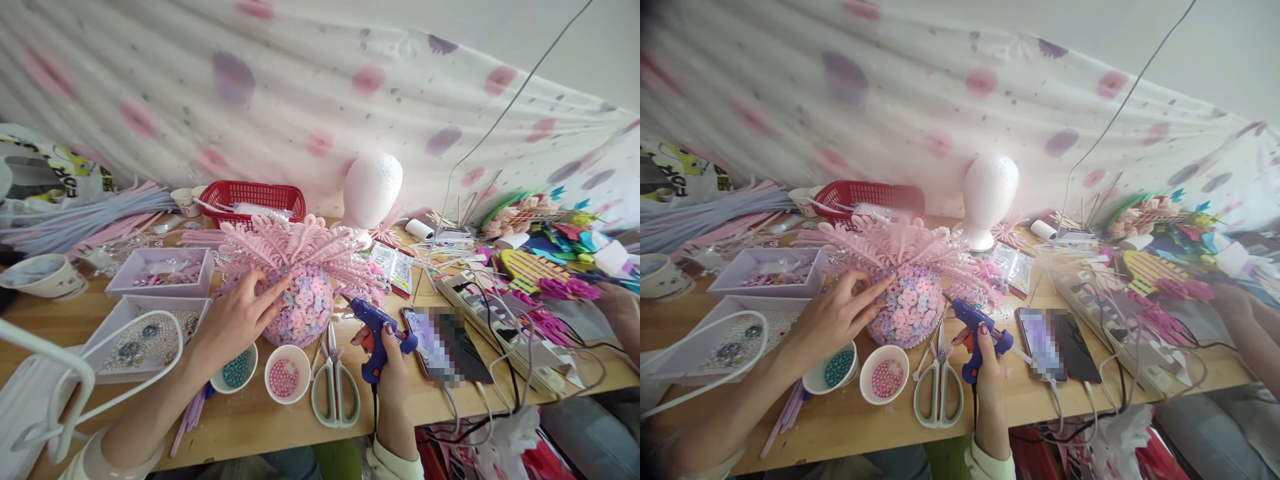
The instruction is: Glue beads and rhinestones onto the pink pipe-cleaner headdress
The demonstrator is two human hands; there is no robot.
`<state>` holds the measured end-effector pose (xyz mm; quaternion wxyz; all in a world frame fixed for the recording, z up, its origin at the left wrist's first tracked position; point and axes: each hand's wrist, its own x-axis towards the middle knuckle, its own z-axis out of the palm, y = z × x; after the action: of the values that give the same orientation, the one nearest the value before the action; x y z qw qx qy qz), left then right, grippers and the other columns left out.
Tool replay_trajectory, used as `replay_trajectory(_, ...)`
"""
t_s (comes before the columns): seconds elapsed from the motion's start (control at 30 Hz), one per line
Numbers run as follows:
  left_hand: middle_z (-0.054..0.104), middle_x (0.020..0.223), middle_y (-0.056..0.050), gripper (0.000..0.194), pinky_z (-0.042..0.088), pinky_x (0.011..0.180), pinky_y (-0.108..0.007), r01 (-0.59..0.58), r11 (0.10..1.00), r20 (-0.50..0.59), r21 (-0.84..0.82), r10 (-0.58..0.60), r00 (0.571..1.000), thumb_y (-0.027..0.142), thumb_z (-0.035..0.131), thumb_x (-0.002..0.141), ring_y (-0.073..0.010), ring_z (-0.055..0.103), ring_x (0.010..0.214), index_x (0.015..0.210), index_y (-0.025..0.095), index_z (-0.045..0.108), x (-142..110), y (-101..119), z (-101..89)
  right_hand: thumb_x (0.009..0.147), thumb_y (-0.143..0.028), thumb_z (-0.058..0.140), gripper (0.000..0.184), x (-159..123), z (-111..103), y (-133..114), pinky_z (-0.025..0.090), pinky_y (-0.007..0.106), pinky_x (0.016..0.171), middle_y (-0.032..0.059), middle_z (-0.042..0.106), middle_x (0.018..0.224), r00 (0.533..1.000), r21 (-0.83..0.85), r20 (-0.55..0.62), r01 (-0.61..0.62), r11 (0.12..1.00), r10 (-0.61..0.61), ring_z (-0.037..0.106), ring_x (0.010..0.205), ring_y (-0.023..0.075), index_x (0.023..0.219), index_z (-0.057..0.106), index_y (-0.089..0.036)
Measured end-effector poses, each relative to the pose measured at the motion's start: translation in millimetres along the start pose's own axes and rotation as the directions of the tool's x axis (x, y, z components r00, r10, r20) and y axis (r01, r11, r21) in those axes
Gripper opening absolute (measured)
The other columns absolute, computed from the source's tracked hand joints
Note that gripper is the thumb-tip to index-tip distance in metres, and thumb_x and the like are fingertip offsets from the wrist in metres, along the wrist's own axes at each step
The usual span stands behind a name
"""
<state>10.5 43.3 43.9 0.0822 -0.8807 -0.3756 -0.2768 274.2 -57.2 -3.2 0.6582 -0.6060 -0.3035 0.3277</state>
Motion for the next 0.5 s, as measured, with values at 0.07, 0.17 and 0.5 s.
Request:
replay_trajectory(0.07, 0.062, 0.101, -0.009, 0.043, 0.05, 0.061, -0.028, 0.031, 0.998, -0.034, -0.045, -0.033, 0.999, 0.03, 0.04, 0.109, -0.0199, 0.065, 0.079, 0.145, 0.022, 0.061, -4.0, 0.8, -8.6, 0.075, -0.078, 0.072, 0.06, -2.3, 6.8, -9.0, 0.032, 0.026, 0.041, 0.005, 0.065, 0.062, 1.0, -0.04, -0.028, -0.013, 0.999, 0.012, 0.048, 0.048, 0.0132, 0.065, 0.067, -0.019)
replay_trajectory(0.17, 0.069, 0.097, -0.004, 0.035, 0.05, 0.067, -0.026, 0.114, 0.974, 0.005, -0.197, -0.116, 0.993, 0.029, 0.042, 0.108, -0.0165, 0.069, 0.079, 0.121, 0.023, 0.073, -20.2, 3.1, -22.4, 0.08, -0.074, 0.071, 0.057, -3.2, 16.3, -20.1, 0.03, 0.025, 0.04, 0.0036, 0.065, 0.064, 0.996, -0.12, 0.069, 0.063, 0.991, -0.055, 0.047, 0.049, 0.0128, 0.063, 0.066, -0.02)
replay_trajectory(0.5, 0.078, 0.09, -0.006, 0.038, 0.053, 0.075, -0.029, 0.362, 0.911, 0.512, -0.2, -0.217, 0.831, 0.017, 0.037, 0.097, -0.021, 0.074, 0.083, 0.084, 0.023, 0.073, -70.6, 8.6, -15.1, 0.087, -0.075, 0.063, 0.061, 3.0, 28.9, -28.4, 0.041, 0.026, 0.048, 0.0002, 0.058, 0.054, 0.969, -0.233, 0.182, 0.206, 0.95, -0.166, 0.046, 0.047, 0.0122, 0.06, 0.059, -0.021)
